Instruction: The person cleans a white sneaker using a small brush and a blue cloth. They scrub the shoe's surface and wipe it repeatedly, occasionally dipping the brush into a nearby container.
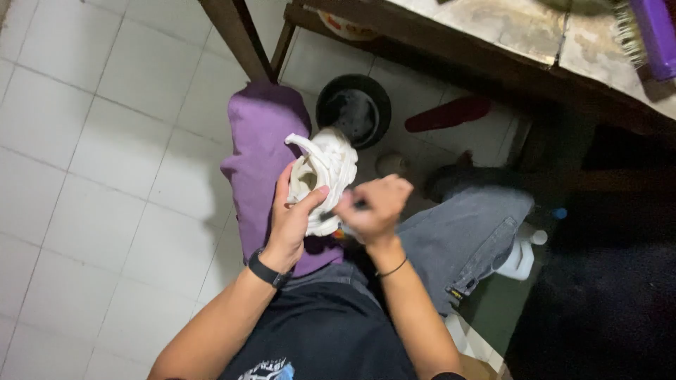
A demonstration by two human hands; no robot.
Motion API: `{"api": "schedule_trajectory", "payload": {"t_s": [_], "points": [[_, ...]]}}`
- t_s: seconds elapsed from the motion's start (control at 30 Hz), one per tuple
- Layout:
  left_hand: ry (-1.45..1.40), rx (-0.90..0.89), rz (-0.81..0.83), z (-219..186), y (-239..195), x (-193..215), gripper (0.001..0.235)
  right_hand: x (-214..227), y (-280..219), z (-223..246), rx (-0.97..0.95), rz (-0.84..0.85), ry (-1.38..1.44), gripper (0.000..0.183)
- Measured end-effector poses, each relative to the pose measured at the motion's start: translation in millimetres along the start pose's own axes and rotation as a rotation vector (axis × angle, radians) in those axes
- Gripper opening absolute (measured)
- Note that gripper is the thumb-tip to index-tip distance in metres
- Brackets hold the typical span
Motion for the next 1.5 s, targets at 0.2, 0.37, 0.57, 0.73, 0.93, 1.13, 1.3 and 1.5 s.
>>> {"api": "schedule_trajectory", "payload": {"t_s": [0.2,0.37,0.57,0.73,0.93,1.13,1.3,1.5], "points": [[0.03,-0.024,-0.014,5,3,2,0.089,1,-19,21,0.043,0.051,-0.015,0.035],[-0.034,-0.029,-0.022,4,5,2,0.084,7,-15,-10,-0.016,-0.004,-0.048,0.036],[-0.05,-0.031,-0.009,3,6,3,0.084,8,-15,-21,-0.045,-0.022,-0.004,0.033],[-0.091,-0.024,-0.011,2,6,1,0.083,10,-30,-9,0.007,-0.017,-0.042,0.036],[-0.108,-0.019,-0.017,1,5,0,0.079,14,-28,2,0.009,-0.009,-0.055,0.037],[-0.108,-0.035,-0.037,10,9,3,0.081,16,-22,9,0.024,-0.054,-0.092,0.032],[-0.099,-0.05,-0.032,14,11,6,0.08,26,-26,-27,-0.048,-0.081,-0.173,0.034],[-0.124,-0.045,-0.035,9,7,6,0.076,23,-31,-33,-0.046,-0.088,-0.213,0.034]]}}
Point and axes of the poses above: each hand's wrist, its own y-axis towards the middle knuckle, its own x-axis out of the back of the hand, z = x × y, the point moved 5 cm from there along y, towards the middle knuckle, and after that the axes turned 3 degrees about y, right-handed, at the moved point
